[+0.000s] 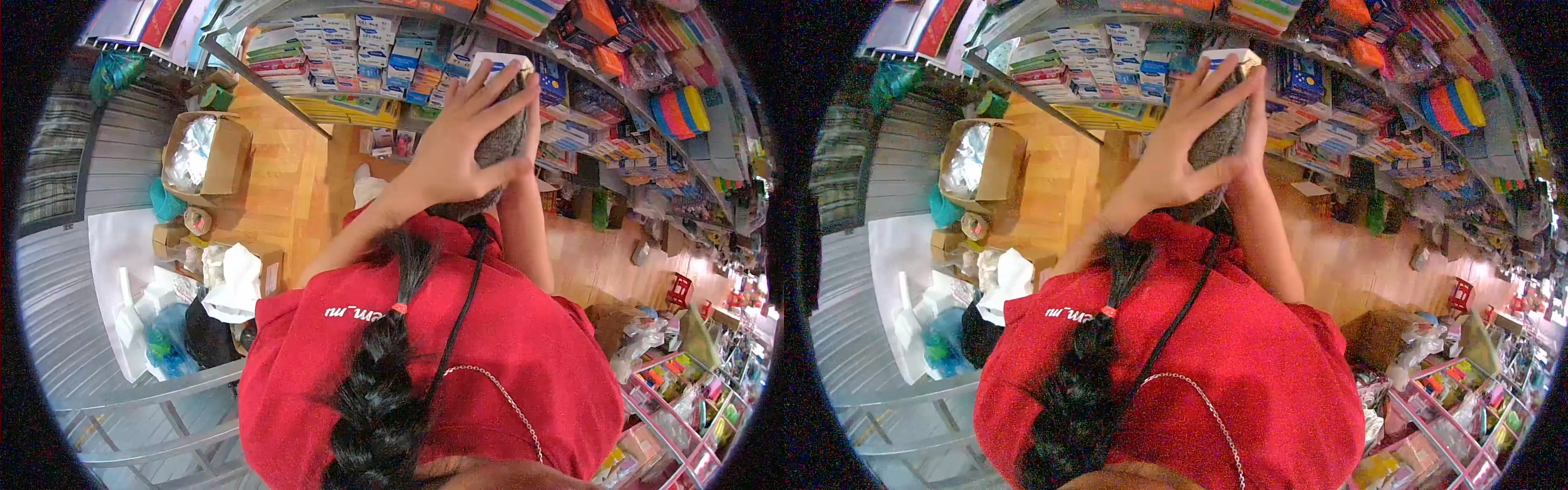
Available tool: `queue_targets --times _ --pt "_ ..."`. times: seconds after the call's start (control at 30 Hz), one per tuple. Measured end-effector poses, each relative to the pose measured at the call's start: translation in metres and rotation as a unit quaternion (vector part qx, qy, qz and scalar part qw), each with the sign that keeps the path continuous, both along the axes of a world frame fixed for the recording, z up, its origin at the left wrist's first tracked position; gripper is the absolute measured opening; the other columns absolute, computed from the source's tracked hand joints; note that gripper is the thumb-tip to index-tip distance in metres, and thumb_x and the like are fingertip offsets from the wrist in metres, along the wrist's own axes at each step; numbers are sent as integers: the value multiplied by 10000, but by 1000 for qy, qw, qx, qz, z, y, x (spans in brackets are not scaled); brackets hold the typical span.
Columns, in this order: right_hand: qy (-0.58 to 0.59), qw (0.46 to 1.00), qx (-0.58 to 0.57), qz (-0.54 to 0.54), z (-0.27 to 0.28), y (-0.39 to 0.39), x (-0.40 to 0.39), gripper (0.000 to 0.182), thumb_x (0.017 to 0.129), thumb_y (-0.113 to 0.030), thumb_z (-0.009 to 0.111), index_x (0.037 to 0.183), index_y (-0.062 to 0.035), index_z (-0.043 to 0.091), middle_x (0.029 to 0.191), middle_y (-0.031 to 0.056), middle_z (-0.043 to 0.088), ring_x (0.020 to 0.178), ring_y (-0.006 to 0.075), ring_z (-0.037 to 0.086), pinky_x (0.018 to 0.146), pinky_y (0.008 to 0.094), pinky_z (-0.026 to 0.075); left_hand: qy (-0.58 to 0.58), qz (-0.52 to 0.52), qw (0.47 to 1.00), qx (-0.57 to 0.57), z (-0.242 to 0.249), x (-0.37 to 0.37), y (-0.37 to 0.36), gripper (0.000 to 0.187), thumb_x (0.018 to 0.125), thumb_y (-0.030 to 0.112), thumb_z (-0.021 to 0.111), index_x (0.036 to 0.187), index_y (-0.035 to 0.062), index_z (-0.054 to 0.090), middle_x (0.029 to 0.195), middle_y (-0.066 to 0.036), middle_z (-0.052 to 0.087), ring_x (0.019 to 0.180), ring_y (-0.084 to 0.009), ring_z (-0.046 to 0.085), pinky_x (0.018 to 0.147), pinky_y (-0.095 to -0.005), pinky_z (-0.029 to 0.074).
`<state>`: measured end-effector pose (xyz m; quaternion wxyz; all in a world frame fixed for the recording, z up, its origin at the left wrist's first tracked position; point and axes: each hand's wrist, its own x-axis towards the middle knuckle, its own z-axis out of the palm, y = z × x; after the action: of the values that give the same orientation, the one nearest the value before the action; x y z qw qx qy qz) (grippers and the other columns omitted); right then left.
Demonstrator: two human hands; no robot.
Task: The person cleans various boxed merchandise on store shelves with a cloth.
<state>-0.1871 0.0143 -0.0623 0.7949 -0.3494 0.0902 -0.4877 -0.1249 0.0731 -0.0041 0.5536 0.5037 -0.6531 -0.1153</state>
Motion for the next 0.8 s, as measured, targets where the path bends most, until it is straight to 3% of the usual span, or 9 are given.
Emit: queue_targets --times 0.13,0.23,0.27,0.33,0.4,0.57,0.67,0.7,0.8 --pt "178 976 124 36 49 30 -13 562 904 -458 320 1317 -76 305 1333 74 341 1204 210 351 998 335 275 -10 86 996 -20 -6 18 -21 412 831 281 497 1234 201 461 1345 -84 351 1279 -352 214 989 -582 103" --pt "160 974 147 59 54 34 -6 550 912 -429 330 1315 -56 300 1324 61 352 1162 181 382 996 302 267 6 94 996 0 -12 26 -28 363 853 262 465 1210 195 485 1326 -84 379 1264 -323 263 998 -545 130" --pt "171 975 135 32 53 28 -7 477 924 -365 305 1336 -127 271 1314 71 363 1182 214 381 988 334 309 -9 92 996 6 -14 27 -27 357 857 258 459 1206 194 488 1323 -84 382 1260 -319 273 999 -538 139" --pt "76 991 109 -6 33 11 -7 549 890 -476 343 1286 -95 347 1257 96 417 1156 243 394 969 369 319 8 13 1000 7 -11 9 -9 349 864 264 444 1202 195 492 1304 -92 404 1240 -312 306 1007 -508 158" --pt "93 979 179 -1 35 -4 -19 563 868 -527 312 1220 -97 404 1158 132 484 1026 301 487 880 412 400 -39 -18 999 25 -3 -1 12 346 845 242 487 1182 169 510 1273 -96 438 1199 -316 365 995 -474 233" --pt "142 966 215 -24 20 -23 -6 521 889 -496 245 1130 -85 457 1021 133 543 926 293 529 805 418 445 -24 46 997 -58 -17 13 22 347 765 269 599 1074 111 581 1102 -76 558 1065 -290 497 933 -399 362" --pt "-40 937 309 155 -3 -21 -5 508 897 -471 217 1101 -81 470 1003 135 546 900 291 538 795 417 450 -120 126 977 -122 -9 20 20 384 654 289 690 988 121 606 972 -34 594 927 -230 564 824 -352 448" --pt "-145 924 267 232 -3 -14 -3 501 902 -452 193 1093 -85 475 998 133 550 901 289 540 790 411 453 -128 131 975 -122 -7 26 17 376 642 295 695 968 130 610 950 -10 595 894 -214 573 798 -336 459" --pt "-117 922 313 196 -1 -10 4 485 904 -425 203 1071 -68 484 997 128 558 907 286 541 774 404 458 -104 88 984 -111 -9 43 14 365 618 248 718 945 122 614 948 -3 600 845 -209 591 730 -315 482"
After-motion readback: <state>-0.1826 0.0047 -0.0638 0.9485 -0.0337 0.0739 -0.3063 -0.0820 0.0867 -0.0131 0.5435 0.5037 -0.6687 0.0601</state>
